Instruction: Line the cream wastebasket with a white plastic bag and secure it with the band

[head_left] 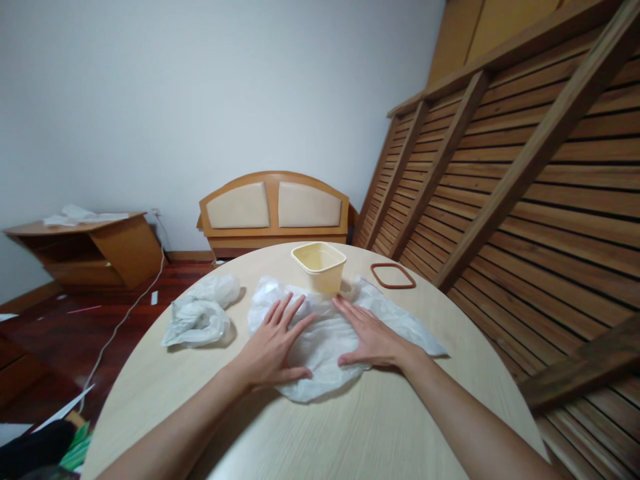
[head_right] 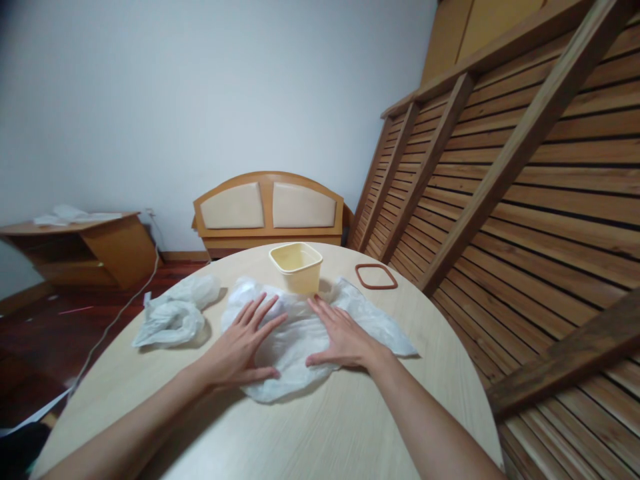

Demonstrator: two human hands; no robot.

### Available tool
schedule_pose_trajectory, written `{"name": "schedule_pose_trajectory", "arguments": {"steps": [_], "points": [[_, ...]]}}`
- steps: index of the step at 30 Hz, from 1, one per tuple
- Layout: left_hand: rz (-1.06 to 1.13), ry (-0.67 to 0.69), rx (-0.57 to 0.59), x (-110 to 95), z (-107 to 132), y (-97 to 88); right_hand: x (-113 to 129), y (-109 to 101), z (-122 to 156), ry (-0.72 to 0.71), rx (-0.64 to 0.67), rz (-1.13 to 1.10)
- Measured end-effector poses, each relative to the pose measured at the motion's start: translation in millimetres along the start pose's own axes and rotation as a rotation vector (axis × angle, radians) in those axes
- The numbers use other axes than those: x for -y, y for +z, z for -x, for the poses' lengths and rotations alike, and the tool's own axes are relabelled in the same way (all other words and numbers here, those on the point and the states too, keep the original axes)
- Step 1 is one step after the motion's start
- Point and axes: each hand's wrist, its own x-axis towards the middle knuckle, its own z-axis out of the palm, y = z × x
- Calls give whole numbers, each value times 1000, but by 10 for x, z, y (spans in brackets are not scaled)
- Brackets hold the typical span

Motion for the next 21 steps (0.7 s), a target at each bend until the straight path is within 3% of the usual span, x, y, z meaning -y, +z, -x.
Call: {"name": "schedule_pose_trajectory", "arguments": {"steps": [4, 12, 17, 21], "points": [[-82, -94, 37, 79, 16, 96, 42, -29, 11, 4, 7, 11], [-154, -160, 68, -94, -67, -127, 126, -149, 60, -97, 27, 34], [-91, 19, -24, -123, -102, -127, 194, -130, 101, -122, 39, 33], [10, 141, 3, -207, -140, -54, 290, -122, 96, -160, 37, 19]]}}
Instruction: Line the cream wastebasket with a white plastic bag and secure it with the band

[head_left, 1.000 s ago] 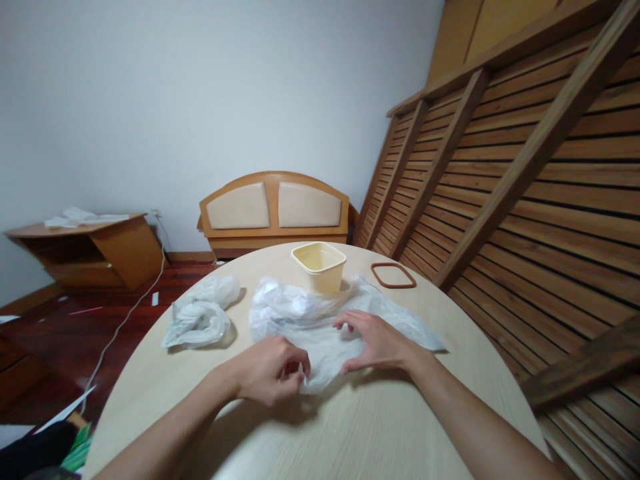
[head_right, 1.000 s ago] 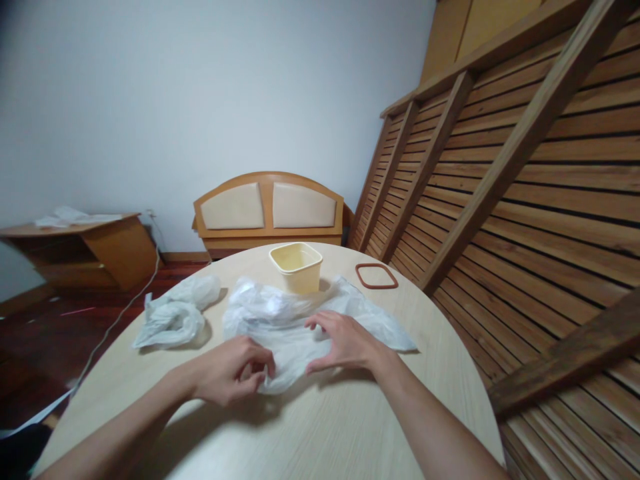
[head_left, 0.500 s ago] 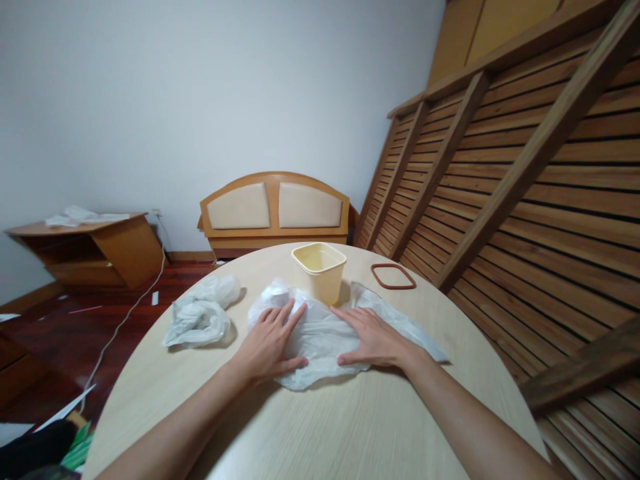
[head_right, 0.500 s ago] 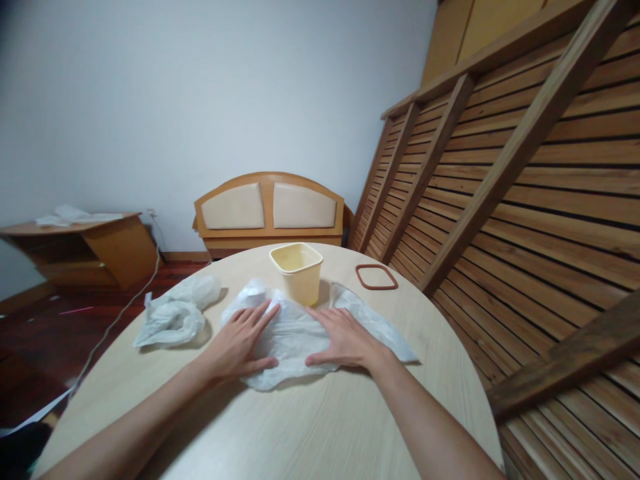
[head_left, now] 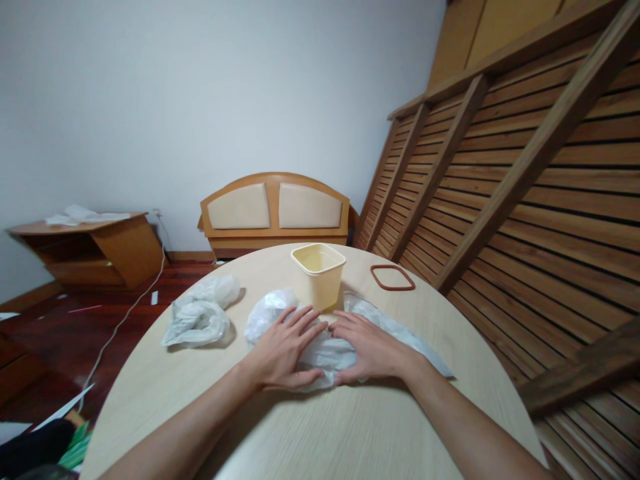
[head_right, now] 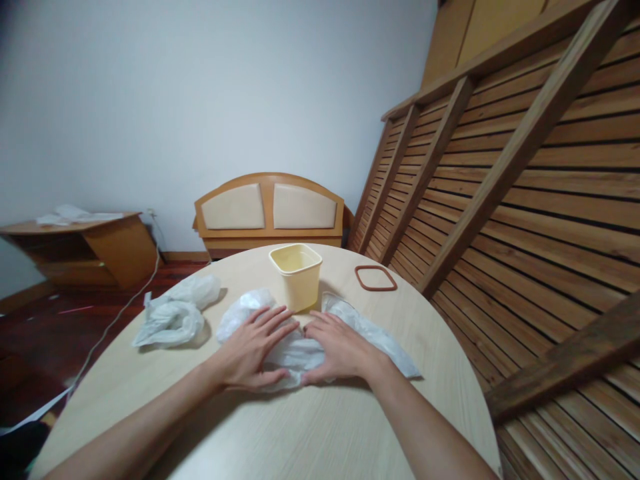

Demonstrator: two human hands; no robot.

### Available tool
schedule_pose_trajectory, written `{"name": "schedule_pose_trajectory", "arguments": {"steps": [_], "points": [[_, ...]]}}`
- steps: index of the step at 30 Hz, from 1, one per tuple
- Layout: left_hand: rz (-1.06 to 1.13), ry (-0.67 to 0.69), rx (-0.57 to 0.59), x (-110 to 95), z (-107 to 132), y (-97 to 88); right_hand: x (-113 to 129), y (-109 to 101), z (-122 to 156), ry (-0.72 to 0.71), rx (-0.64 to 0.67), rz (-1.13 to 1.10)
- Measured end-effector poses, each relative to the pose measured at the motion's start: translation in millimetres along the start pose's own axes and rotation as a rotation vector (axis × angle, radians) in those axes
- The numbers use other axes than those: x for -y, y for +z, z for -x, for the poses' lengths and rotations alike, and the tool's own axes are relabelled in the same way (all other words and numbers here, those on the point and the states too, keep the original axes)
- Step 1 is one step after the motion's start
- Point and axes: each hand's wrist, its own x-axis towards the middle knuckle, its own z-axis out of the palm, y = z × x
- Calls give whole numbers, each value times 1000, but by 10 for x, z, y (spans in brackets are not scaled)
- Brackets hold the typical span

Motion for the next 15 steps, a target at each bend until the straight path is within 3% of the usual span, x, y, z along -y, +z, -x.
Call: {"name": "schedule_pose_trajectory", "arguments": {"steps": [6, 15], "points": [[-23, -42, 50, -73, -45, 115, 47, -22, -9, 10, -59, 30], [-148, -203, 79, 41, 32, 43, -225, -96, 63, 124, -12, 136]]}}
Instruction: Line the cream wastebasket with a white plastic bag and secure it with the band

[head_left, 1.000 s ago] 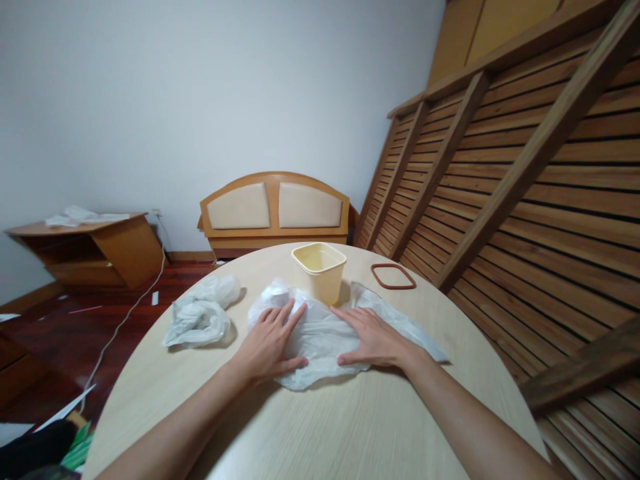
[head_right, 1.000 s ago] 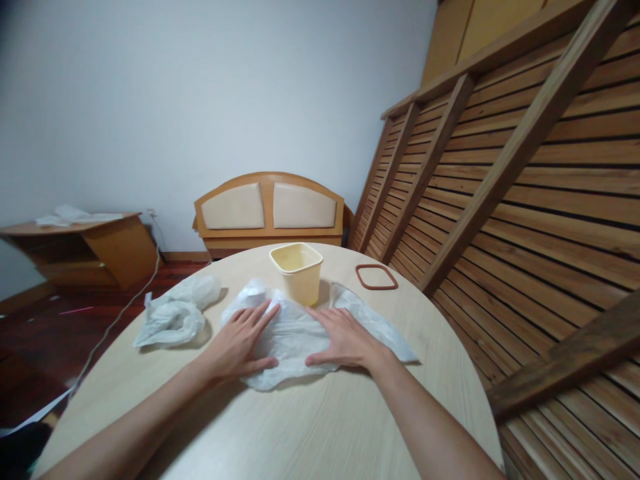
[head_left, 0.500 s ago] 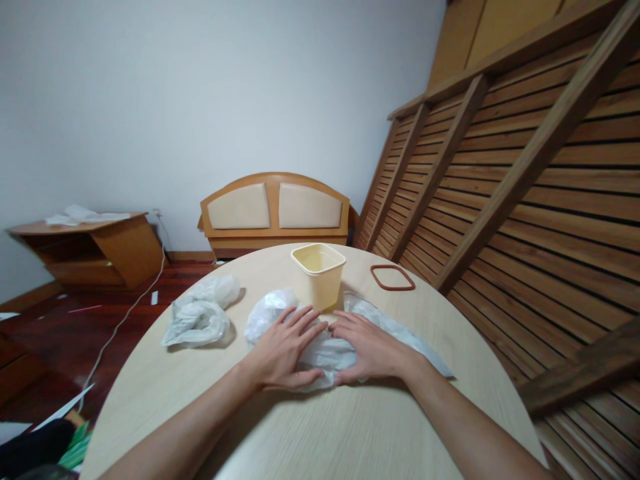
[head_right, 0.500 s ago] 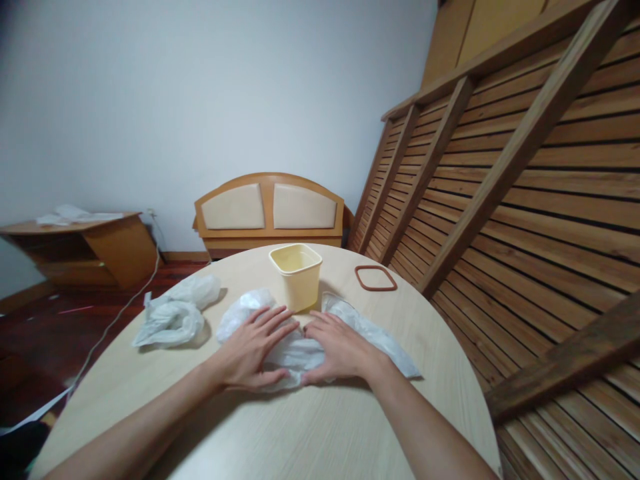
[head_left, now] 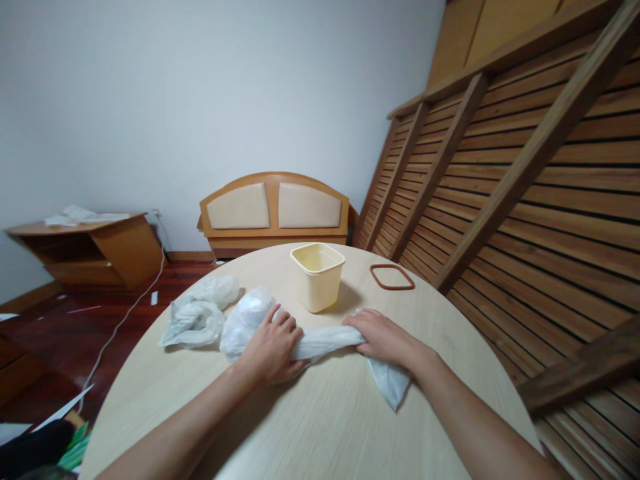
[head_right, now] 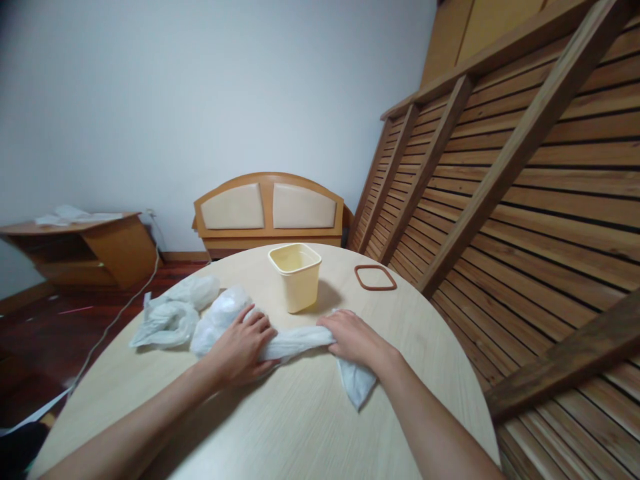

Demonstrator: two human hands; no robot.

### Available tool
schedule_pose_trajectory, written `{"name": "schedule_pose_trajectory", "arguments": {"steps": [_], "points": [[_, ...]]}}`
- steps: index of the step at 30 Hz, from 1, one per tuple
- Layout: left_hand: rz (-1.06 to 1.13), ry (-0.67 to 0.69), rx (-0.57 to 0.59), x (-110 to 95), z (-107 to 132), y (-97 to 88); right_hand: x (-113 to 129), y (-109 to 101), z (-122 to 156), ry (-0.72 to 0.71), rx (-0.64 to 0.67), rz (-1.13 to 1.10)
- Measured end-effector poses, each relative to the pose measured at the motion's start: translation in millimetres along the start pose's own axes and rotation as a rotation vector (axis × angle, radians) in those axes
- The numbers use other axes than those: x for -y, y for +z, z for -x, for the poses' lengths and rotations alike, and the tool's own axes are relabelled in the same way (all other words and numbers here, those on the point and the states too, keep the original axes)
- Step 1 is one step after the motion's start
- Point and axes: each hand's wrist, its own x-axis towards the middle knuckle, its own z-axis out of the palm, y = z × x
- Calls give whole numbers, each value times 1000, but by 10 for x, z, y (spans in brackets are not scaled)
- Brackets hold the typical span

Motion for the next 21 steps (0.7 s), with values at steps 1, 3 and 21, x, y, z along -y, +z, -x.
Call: {"name": "schedule_pose_trajectory", "arguments": {"steps": [1, 3, 21], "points": [[-10, -12, 11, 15, 6, -1, -23, -16, 2, 4, 10, 13], [-27, -32, 35, 24, 15, -6, -55, -58, 14, 21, 23, 35], [135, 11, 35, -291, -168, 298, -42, -246, 180, 135, 19, -12]]}}
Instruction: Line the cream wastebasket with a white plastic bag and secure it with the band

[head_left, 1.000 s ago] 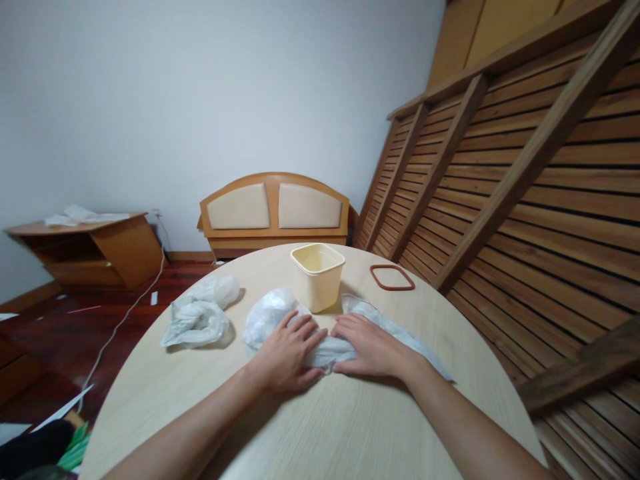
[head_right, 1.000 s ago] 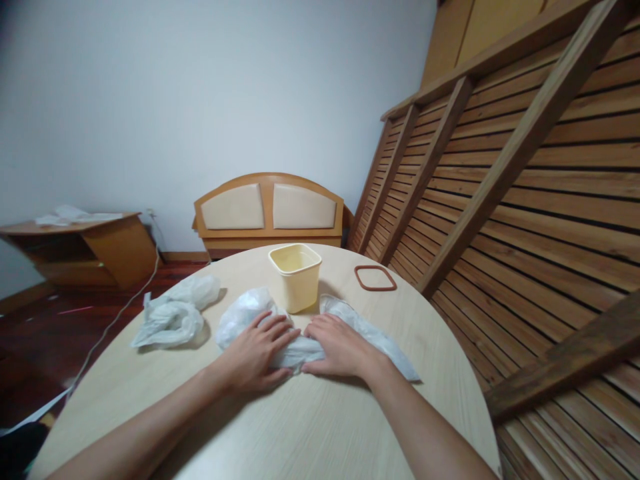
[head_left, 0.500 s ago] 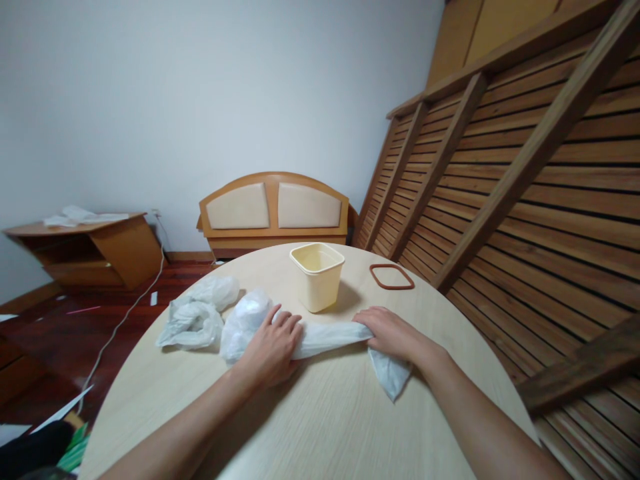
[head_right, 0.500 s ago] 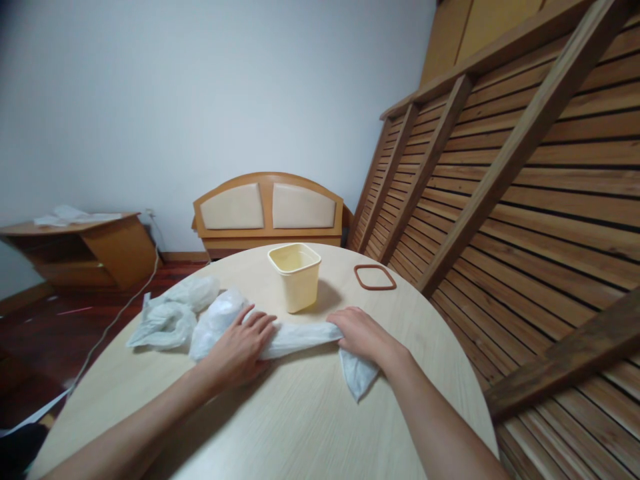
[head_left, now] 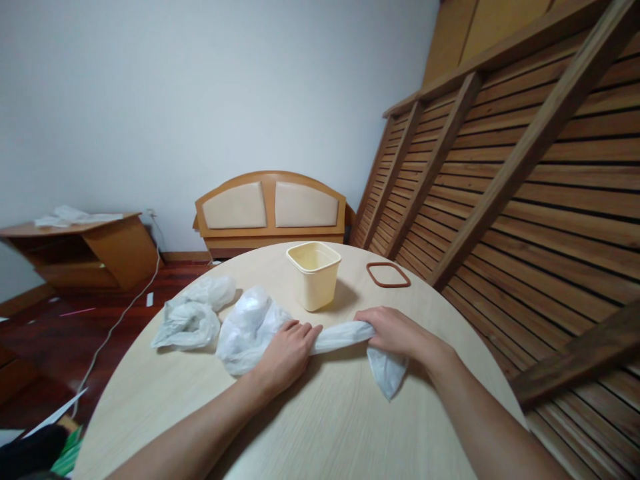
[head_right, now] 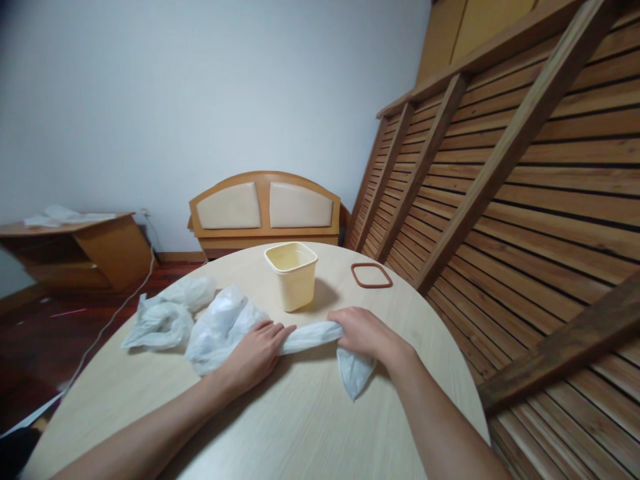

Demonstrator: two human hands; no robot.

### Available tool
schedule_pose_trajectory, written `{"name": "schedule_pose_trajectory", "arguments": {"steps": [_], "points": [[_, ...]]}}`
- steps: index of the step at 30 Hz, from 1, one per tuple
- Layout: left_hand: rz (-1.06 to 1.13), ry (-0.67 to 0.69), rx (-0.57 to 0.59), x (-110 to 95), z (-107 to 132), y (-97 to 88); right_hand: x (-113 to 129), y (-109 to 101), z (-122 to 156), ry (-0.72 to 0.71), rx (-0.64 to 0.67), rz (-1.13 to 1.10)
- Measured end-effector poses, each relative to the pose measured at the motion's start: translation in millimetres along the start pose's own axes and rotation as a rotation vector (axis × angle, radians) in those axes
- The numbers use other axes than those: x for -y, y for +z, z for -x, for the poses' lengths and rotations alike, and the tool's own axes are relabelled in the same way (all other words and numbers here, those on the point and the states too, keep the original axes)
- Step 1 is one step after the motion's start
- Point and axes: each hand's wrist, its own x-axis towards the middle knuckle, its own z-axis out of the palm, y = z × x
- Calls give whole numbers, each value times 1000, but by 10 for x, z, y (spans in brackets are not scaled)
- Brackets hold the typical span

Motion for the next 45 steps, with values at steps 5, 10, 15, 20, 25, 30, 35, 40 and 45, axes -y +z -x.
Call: {"name": "schedule_pose_trajectory", "arguments": {"steps": [5, 10, 15, 20, 25, 30, 35, 40, 45], "points": [[21, -31, -8, -14, 14, -49, -248, -27, 54, 46, -68, 70], [41, -71, -14, -23, 2, -59, -255, -2, 67, -24, -188, 79], [44, -56, -35, -45, 2, -90, 173, 153, -49, -224, -196, 9], [84, 7, -46, -69, 34, -147, 387, 318, -191, -291, -104, -9], [158, -4, -35, -135, 90, -263, 396, 197, -153, -167, 11, -48], [274, 0, -147, -284, 123, -282, 526, 112, -86, -127, 3, -45], [343, -34, -31, -265, 123, -195, 526, 184, -85, -145, -17, -68], [414, -34, 26, -168, 142, -316, 382, 141, -70, -151, -35, -182], [392, -161, 10, -172, 149, -468, 279, 59, -38, -207, -91, -344]]}}
